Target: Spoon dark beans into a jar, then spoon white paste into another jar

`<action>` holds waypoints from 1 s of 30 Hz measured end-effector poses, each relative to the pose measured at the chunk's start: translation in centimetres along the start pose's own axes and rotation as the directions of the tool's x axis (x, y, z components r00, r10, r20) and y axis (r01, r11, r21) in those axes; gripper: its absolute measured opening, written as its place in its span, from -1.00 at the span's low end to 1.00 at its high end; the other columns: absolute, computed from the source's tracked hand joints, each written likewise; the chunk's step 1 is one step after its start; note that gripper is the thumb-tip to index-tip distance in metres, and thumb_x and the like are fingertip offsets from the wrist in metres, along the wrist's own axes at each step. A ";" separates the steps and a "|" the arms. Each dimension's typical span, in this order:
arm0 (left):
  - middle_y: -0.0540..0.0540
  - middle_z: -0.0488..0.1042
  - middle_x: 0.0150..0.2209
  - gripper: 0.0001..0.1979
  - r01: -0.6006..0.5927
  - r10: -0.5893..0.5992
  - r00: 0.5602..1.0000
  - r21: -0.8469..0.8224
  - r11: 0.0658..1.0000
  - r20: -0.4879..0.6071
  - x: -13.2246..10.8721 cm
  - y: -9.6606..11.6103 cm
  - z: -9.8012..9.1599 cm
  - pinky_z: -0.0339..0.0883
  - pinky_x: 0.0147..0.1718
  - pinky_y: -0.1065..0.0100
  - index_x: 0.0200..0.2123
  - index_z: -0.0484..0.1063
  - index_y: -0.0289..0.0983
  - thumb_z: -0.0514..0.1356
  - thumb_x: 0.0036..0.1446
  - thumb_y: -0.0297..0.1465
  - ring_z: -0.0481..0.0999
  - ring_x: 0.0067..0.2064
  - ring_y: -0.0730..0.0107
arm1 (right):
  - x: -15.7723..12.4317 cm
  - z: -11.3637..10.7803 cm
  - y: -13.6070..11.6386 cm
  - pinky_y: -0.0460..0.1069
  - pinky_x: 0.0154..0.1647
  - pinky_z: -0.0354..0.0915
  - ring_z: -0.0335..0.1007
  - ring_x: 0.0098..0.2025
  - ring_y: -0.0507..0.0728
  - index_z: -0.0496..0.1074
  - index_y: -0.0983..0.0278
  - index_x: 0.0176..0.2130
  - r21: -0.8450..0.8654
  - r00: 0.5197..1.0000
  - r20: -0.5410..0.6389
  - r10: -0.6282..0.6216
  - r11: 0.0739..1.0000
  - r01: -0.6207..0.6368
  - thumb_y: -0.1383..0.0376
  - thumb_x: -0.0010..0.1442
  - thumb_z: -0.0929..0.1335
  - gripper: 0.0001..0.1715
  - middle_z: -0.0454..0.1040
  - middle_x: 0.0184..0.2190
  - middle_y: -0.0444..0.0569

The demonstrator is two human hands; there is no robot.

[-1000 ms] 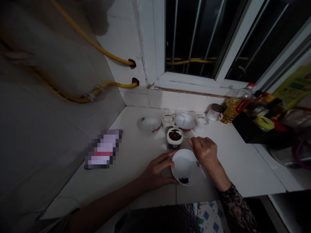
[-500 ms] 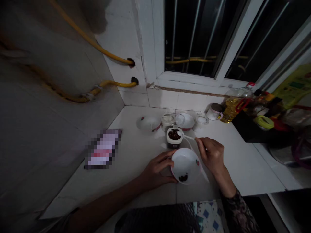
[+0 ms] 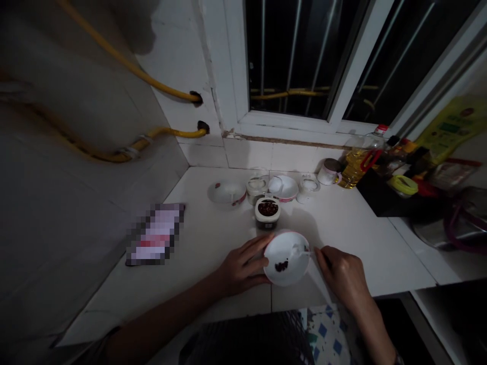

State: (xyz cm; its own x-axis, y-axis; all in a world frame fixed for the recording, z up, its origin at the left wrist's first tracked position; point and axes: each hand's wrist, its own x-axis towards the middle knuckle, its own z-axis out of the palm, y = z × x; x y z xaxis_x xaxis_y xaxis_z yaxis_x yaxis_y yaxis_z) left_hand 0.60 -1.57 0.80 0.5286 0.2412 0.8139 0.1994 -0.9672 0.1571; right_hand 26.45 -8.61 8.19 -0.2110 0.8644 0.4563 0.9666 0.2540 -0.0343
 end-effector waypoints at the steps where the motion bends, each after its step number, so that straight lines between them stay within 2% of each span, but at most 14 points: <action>1: -0.48 0.30 0.18 -0.69 -0.013 0.013 1.000 0.022 1.000 0.009 0.0 0.0 0.0 0.42 0.06 0.10 -0.21 0.36 -0.35 0.20 0.22 -0.19 0.29 0.23 0.00 | -0.1 0.1 -0.1 -0.08 -0.61 0.03 0.31 -0.71 0.02 0.39 0.25 -0.59 -0.014 1.000 0.009 0.015 1.000 -0.015 0.05 0.38 0.12 -0.35 0.40 -0.73 -0.09; 5: -0.46 0.26 0.21 -0.74 -0.085 0.084 0.996 0.077 0.993 0.007 0.2 0.0 -0.1 0.44 0.06 0.06 -0.21 0.35 -0.35 0.22 0.23 -0.25 0.29 0.24 0.00 | -0.3 0.6 -0.4 -0.08 -0.63 0.02 0.26 -0.73 0.03 0.39 0.23 -0.62 0.027 0.988 0.098 0.123 0.992 -0.126 -0.07 0.35 0.08 -0.26 0.38 -0.76 -0.07; 8: -0.43 0.27 0.21 -0.79 -0.122 0.126 0.992 0.116 0.986 -0.023 0.5 0.1 -0.4 0.48 0.01 0.11 -0.21 0.34 -0.35 0.23 0.22 -0.32 0.27 0.25 0.01 | -0.5 1.0 -0.6 -0.08 -0.62 0.06 0.25 -0.72 0.04 0.41 0.22 -0.63 0.115 0.959 0.174 0.225 0.962 -0.247 -0.15 0.31 0.07 -0.22 0.39 -0.76 -0.06; 13: -0.37 0.39 0.12 -0.88 -0.140 0.146 0.989 0.185 0.973 -0.019 0.8 0.4 -0.9 0.49 0.01 0.22 -0.18 0.36 -0.35 0.20 0.19 -0.50 0.33 0.22 0.09 | -1.0 1.6 -0.8 -0.09 -0.60 0.14 0.29 -0.67 0.07 0.45 0.23 -0.61 0.189 0.896 0.233 0.377 0.887 -0.422 -0.24 0.22 0.11 -0.21 0.42 -0.71 -0.03; 18: -0.33 0.39 0.14 -0.87 -0.137 0.143 0.990 0.232 0.963 -0.010 0.8 0.6 -0.8 0.47 0.03 0.24 -0.16 0.37 -0.35 0.17 0.19 -0.53 0.36 0.20 0.13 | -2.0 3.1 -2.0 -0.10 -0.62 0.13 0.27 -0.65 0.06 0.46 0.26 -0.61 0.321 0.837 0.260 0.482 0.774 -0.546 -0.29 0.12 0.17 -0.21 0.37 -0.72 -0.05; 21: -0.31 0.45 0.08 -0.89 -0.136 0.144 0.989 0.263 0.955 -0.011 0.8 0.7 -0.7 0.48 0.01 0.25 -0.17 0.38 -0.35 0.14 0.21 -0.53 0.41 0.17 0.15 | -2.5 4.6 -3.8 -0.12 -0.63 0.11 0.15 -0.67 0.00 0.35 0.29 -0.68 0.465 0.794 0.277 0.540 0.648 -0.603 -0.28 0.08 0.22 -0.24 0.24 -0.75 -0.11; 24: -0.31 0.48 0.04 -0.89 -0.125 0.131 0.991 0.280 0.952 -0.006 0.8 0.7 -0.8 0.49 0.00 0.26 -0.16 0.38 -0.36 0.13 0.23 -0.52 0.42 0.15 0.16 | -2.7 5.7 -5.6 -0.12 -0.73 -0.02 -0.02 -0.71 -0.05 0.20 0.26 -0.72 0.602 0.695 0.368 0.617 0.412 -0.684 -0.29 0.01 0.28 -0.26 0.09 -0.79 -0.19; 27: -0.36 0.41 0.11 -0.89 -0.125 0.134 0.991 0.251 0.960 -0.018 0.8 0.6 -0.8 0.46 0.03 0.25 -0.19 0.39 -0.37 0.19 0.20 -0.49 0.36 0.20 0.09 | -2.4 6.2 -6.6 -0.12 -0.78 -0.06 -0.06 -0.77 -0.06 0.26 0.26 -0.67 0.673 0.585 0.463 0.667 0.165 -0.721 -0.28 -0.04 0.32 -0.31 0.07 -0.82 -0.24; 28: -0.39 0.37 0.14 -0.89 -0.124 0.134 0.990 0.231 0.965 -0.031 0.8 0.5 -0.8 0.46 0.04 0.23 -0.22 0.38 -0.37 0.22 0.19 -0.47 0.33 0.22 0.05 | -2.3 6.3 -6.7 -0.12 -0.80 -0.06 -0.06 -0.79 -0.05 0.29 0.26 -0.65 0.685 0.563 0.490 0.666 0.104 -0.721 -0.28 -0.05 0.34 -0.32 0.08 -0.83 -0.25; 30: -0.43 0.30 0.19 -0.85 -0.105 0.117 0.992 0.194 0.975 -0.051 0.7 0.5 -0.7 0.46 0.04 0.17 -0.26 0.37 -0.37 0.25 0.18 -0.40 0.30 0.23 -0.01 | -2.0 6.3 -6.7 -0.11 -0.82 -0.05 -0.04 -0.82 -0.05 0.33 0.26 -0.62 0.703 0.548 0.527 0.650 0.029 -0.710 -0.27 -0.08 0.36 -0.34 0.10 -0.84 -0.26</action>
State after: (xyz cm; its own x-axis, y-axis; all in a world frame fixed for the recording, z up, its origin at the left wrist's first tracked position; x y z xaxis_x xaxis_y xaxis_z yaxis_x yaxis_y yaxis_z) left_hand 0.49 -1.91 1.77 0.5056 0.1220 0.8541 0.2989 -0.9534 -0.0408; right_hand 19.46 -9.33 1.87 0.4360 0.8673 -0.2404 0.0757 -0.3015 -0.9505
